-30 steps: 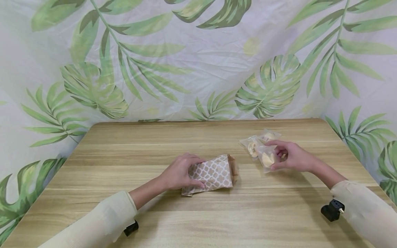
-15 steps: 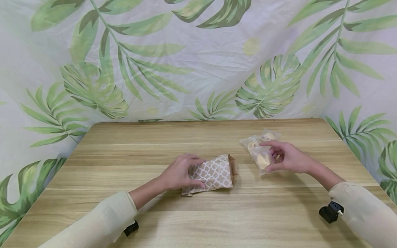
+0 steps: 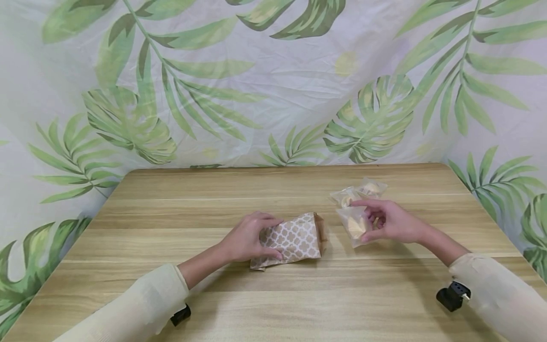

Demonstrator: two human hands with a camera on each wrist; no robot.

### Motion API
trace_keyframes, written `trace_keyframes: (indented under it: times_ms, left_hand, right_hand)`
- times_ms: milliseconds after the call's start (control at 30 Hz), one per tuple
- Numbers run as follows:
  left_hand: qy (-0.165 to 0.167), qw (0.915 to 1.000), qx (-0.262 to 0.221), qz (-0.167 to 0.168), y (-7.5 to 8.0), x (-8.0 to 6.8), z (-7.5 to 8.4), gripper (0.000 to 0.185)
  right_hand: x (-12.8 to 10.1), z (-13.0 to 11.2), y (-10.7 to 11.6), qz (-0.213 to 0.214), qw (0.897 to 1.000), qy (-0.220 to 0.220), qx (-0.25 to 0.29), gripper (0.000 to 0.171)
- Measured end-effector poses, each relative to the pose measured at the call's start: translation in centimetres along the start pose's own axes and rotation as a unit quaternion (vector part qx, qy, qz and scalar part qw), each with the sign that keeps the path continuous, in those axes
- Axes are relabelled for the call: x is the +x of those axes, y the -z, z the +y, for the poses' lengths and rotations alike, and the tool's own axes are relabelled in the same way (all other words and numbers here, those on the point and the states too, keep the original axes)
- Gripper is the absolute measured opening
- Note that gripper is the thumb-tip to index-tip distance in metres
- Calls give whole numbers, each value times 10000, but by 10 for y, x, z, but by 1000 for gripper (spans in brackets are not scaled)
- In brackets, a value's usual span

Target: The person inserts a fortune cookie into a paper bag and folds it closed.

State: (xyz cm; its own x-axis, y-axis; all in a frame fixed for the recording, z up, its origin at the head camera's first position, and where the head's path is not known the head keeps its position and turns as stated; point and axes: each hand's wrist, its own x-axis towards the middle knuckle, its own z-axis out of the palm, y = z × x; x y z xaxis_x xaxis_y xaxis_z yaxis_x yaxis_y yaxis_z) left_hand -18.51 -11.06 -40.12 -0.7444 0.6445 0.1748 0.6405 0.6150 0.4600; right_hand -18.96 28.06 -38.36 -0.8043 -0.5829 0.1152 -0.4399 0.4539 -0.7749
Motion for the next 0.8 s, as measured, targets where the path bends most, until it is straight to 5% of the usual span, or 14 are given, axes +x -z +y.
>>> trace_keyframes:
  times_ms: [800]
  left_hand:
    - [-70,10000,-34,35,0,0,0,81]
  right_hand:
    - [6,-15,-17,-79,9993,259,260,77]
